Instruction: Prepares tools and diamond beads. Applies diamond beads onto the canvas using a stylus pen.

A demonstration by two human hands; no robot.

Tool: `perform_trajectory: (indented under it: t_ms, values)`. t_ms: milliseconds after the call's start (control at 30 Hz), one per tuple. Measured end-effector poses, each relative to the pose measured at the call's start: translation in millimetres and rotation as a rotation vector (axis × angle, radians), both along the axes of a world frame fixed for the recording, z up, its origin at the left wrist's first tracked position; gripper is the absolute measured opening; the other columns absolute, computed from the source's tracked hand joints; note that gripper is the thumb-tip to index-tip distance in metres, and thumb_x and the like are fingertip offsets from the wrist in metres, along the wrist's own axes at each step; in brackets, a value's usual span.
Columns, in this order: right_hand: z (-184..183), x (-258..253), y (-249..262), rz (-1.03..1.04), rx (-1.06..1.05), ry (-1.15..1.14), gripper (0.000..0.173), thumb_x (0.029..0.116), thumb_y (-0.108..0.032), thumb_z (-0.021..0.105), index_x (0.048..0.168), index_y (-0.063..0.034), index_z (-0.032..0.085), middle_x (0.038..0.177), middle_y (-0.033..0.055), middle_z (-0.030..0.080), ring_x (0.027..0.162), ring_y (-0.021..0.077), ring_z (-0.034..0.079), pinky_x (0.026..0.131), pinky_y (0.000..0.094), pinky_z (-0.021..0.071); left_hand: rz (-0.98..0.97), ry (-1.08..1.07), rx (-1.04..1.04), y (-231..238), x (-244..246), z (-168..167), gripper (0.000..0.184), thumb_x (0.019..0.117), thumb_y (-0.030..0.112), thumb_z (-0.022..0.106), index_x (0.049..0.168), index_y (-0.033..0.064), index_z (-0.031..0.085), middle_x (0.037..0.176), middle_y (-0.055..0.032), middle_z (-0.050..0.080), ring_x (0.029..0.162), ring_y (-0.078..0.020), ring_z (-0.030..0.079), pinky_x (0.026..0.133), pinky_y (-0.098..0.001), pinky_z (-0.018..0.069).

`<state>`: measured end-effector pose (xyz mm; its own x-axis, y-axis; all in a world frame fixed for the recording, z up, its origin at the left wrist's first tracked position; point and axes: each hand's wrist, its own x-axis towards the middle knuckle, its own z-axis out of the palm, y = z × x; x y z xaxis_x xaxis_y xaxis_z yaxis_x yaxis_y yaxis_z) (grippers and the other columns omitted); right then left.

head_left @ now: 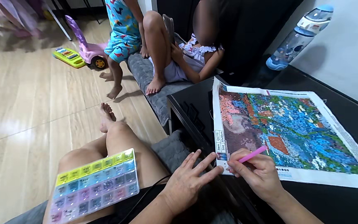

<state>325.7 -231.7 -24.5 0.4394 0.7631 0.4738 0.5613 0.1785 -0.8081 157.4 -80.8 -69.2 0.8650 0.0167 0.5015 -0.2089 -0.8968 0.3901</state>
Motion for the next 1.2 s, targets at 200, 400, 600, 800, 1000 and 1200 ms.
perform_trajectory:
  t_ms: [200,400,600,800,1000,1200]
  values:
    - [2.9,1.1,-1.6,-0.057,-0.005,0.08,0.017,0.0982,-0.027,0.066,0.087,-0.0156,0.072,0.079,-0.0088,0.069,0.063,-0.0025,0.065,0.057,0.0134,0.0568,0.0,0.011,-0.013,0.1,-1.0,-0.7,0.074,0.0753,-0.012,0.06,0.139,0.0243,0.061,0.148,-0.0124,0.057,0.133,-0.0417,0.056,0.106,-0.0523,0.0499]
    - [3.2,2.9,-1.1,-0.109,0.019,0.087,0.016,0.0987,-0.03,0.066,0.089,-0.0194,0.072,0.079,-0.0093,0.069,0.062,-0.0011,0.065,0.056,0.0145,0.0572,-0.001,0.006,-0.008,0.2,-0.5,-1.0,0.074,0.0754,-0.012,0.06,0.139,0.0249,0.061,0.148,-0.012,0.057,0.133,-0.0413,0.056,0.106,-0.052,0.0498]
    - [4.0,5.9,-0.2,-0.242,0.03,0.09,0.011,0.098,-0.023,0.065,0.091,-0.0167,0.071,0.083,-0.01,0.07,0.062,0.0002,0.066,0.056,0.0171,0.0595,-0.002,0.009,-0.009,0.6,-0.1,1.3,0.072,0.0748,-0.012,0.06,0.137,0.024,0.062,0.148,-0.0123,0.057,0.132,-0.0412,0.057,0.106,-0.0522,0.0497]
    - [2.7,6.6,1.9,-0.25,0.05,0.087,0.01,0.0978,-0.019,0.064,0.092,-0.0154,0.072,0.083,-0.0099,0.071,0.063,0.0008,0.068,0.058,0.0175,0.0604,-0.002,0.003,-0.004,0.7,0.1,1.1,0.071,0.0758,-0.012,0.06,0.137,0.024,0.062,0.147,-0.0122,0.058,0.132,-0.0407,0.057,0.106,-0.0515,0.0498]
    - [1.4,7.5,2.8,-0.239,0.066,0.085,0.01,0.0979,-0.019,0.065,0.093,-0.0151,0.073,0.084,-0.009,0.072,0.064,0.0016,0.068,0.058,0.0179,0.0607,-0.002,0.003,-0.004,1.2,-0.1,1.4,0.071,0.0762,-0.012,0.059,0.137,0.0247,0.062,0.147,-0.012,0.058,0.132,-0.0407,0.057,0.106,-0.0511,0.05]
    - [0.8,7.7,3.4,-0.246,0.052,0.091,0.01,0.0969,-0.015,0.064,0.092,-0.0126,0.072,0.083,-0.0079,0.071,0.063,0.0013,0.067,0.058,0.0176,0.0602,-0.002,-0.005,-0.012,0.9,0.3,1.0,0.07,0.0765,-0.011,0.059,0.137,0.0241,0.063,0.147,-0.0114,0.058,0.132,-0.0406,0.057,0.106,-0.0512,0.0498]
